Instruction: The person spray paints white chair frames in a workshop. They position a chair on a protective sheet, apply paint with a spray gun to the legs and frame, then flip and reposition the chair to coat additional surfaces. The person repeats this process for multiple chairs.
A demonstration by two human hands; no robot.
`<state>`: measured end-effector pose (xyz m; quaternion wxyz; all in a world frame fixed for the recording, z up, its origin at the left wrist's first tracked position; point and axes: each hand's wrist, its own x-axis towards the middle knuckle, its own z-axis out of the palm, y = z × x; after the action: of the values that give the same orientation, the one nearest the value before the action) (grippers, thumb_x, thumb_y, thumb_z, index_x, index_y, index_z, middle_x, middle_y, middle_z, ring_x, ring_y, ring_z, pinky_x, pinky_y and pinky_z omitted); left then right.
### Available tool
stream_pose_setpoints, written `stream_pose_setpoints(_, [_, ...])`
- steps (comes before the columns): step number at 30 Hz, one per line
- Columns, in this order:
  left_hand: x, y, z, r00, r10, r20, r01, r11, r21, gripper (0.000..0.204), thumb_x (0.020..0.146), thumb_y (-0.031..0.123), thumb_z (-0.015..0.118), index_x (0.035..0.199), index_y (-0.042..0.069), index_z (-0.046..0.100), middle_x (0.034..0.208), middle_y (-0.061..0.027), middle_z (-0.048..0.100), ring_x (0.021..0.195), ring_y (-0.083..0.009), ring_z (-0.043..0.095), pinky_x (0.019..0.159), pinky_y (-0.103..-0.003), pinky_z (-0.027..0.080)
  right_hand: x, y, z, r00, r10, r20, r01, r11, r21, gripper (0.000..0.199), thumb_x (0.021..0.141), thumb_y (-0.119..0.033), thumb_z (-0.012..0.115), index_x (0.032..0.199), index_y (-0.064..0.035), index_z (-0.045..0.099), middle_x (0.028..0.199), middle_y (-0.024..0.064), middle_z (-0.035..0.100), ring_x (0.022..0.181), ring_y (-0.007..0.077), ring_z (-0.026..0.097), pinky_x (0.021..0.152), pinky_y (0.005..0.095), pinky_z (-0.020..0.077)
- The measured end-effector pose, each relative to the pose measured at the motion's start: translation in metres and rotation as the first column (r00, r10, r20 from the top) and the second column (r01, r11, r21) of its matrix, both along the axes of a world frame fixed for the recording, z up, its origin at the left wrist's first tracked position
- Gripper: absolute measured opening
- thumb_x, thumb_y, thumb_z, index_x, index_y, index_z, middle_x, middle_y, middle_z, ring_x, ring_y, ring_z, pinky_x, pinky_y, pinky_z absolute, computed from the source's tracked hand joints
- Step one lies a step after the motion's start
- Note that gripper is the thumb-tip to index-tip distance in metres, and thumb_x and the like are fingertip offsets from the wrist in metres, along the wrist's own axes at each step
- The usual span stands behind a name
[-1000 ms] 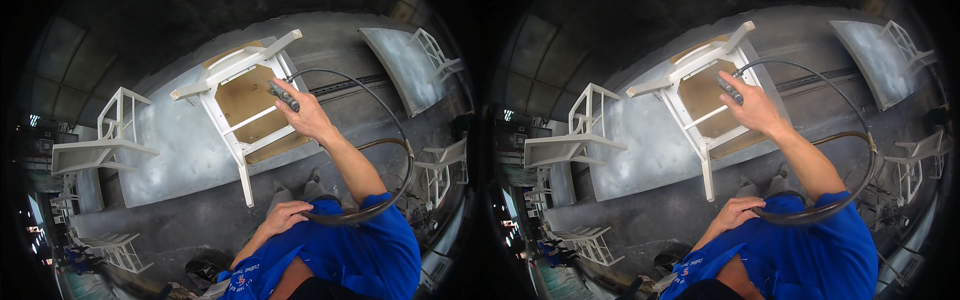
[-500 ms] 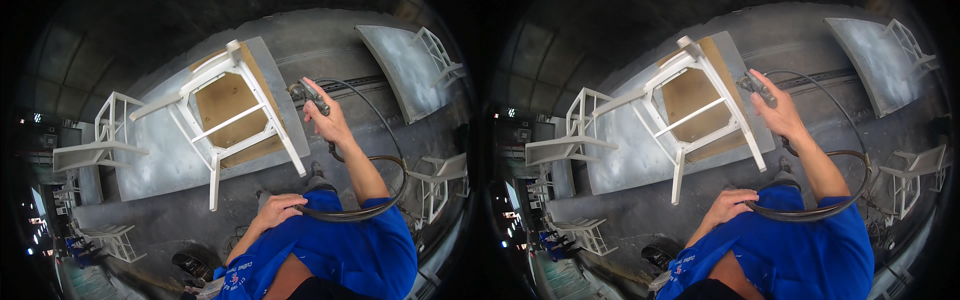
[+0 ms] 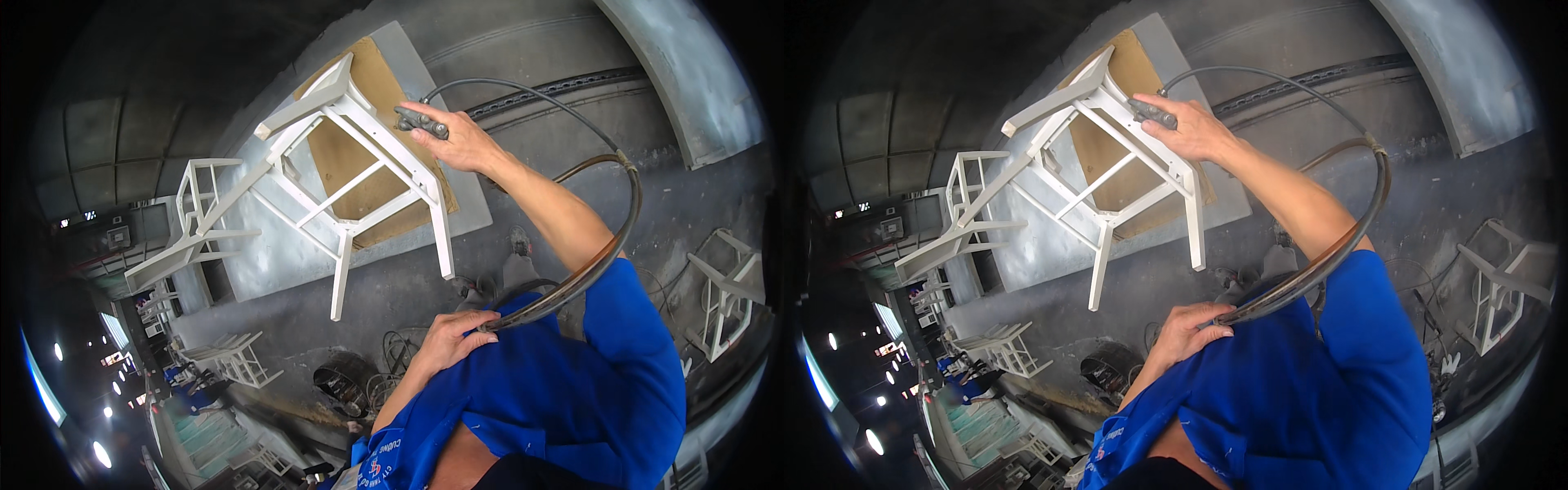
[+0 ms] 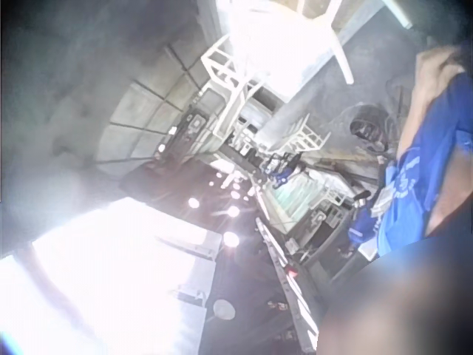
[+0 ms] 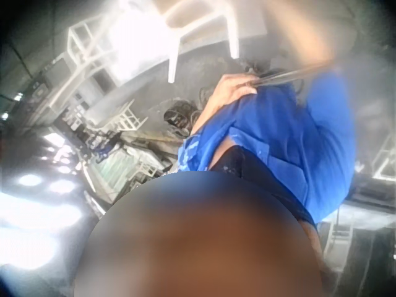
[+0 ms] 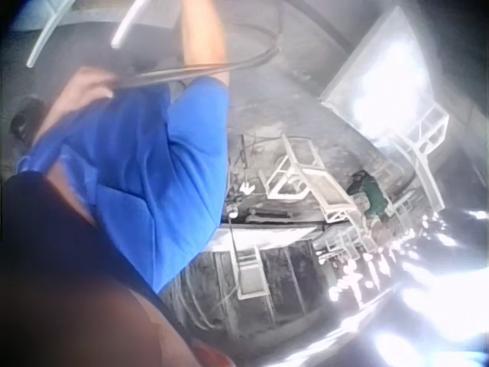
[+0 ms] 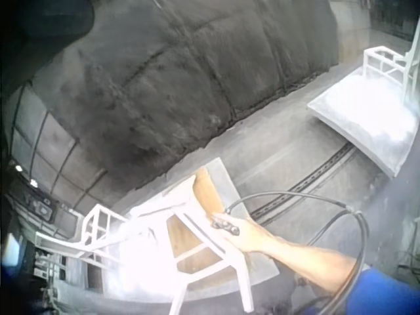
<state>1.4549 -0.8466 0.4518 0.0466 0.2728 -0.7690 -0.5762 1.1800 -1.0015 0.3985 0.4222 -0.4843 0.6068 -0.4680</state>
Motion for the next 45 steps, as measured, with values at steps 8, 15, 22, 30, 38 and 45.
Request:
stream_pose_setpoints(8, [-0.022,0.007,-0.001,0.999,-0.022,0.03,0.022,1.0,0.016,0.041,0.085,0.027,0.082,0.121,0.008,0.074,0.113,-0.0116,0.077,0.1,-0.0321,0.075,0.084,-0.04,0.061,-0.017,0.064,-0.036,0.98,0.198,-0.015,-0.193,0.967,0.166,0.055,0.101,-0.038,0.061,0.154,-0.0296,0.049,0.134,0.0228,0.066,0.127,0.0405,0.062,0.108,0.0496,0.0487])
stream_pose_setpoints(15, [-0.022,0.008,-0.002,0.999,-0.029,0.033,0.029,1.0,0.002,0.04,0.086,0.031,0.081,0.117,0.006,0.075,0.109,-0.0141,0.077,0.094,-0.0325,0.076,0.081,-0.04,0.061,-0.015,0.09,-0.051,0.965,0.242,-0.099,-0.192,0.913,0.359,0.055,0.103,-0.044,0.059,0.156,-0.0354,0.046,0.131,0.0246,0.066,0.128,0.0425,0.059,0.11,0.0521,0.0472])
stream_pose_setpoints(22, [-0.012,0.012,0.002,0.999,-0.026,0.027,0.026,1.0,-0.004,0.039,0.086,0.029,0.081,0.119,0.009,0.074,0.109,-0.0095,0.078,0.1,-0.0316,0.075,0.085,-0.041,0.061,-0.02,0.059,-0.027,0.985,0.082,-0.151,-0.071,0.995,0.073,0.056,0.103,-0.049,0.058,0.157,-0.0346,0.046,0.092,0.0088,0.062,0.091,0.0261,0.063,0.09,0.0474,0.0524])
stream_pose_setpoints(30, [0.003,0.018,0.002,1.0,0.011,0.018,-0.011,1.0,-0.026,0.038,0.084,0.027,0.082,0.117,0.009,0.075,0.109,-0.01,0.078,0.101,-0.0311,0.075,0.085,-0.041,0.06,-0.02,0.049,0.004,0.999,-0.033,-0.003,0.032,0.991,-0.132,0.056,0.101,-0.045,0.063,0.154,-0.0297,0.05,0.1,0.0098,0.073,0.09,0.0244,0.071,0.089,0.0427,0.0547])
stream_pose_setpoints(38, [0.008,0.016,-0.004,0.999,-0.046,-0.016,0.046,0.999,-0.012,0.037,0.085,0.026,0.082,0.116,0.007,0.075,0.108,-0.0109,0.078,0.1,-0.0312,0.075,0.084,-0.04,0.06,-0.017,0.107,-0.016,1.0,0.002,0.028,-0.007,0.985,0.172,0.057,0.1,-0.034,0.062,0.155,-0.0292,0.05,0.087,0.007,0.071,0.072,0.0183,0.066,0.077,0.0365,0.0548])
stream_pose_setpoints(45, [0.013,0.01,-0.009,0.996,-0.084,-0.04,0.085,0.996,0.021,0.041,0.079,0.021,0.086,0.117,0.009,0.075,0.108,-0.013,0.077,0.103,-0.0336,0.073,0.089,-0.042,0.06,-0.013,0.175,-0.043,0.987,-0.135,0.085,0.095,0.927,0.363,0.06,0.101,-0.038,0.061,0.158,-0.0273,0.046,0.086,0.0023,0.065,0.073,0.0123,0.064,0.051,0.0282,0.0522])
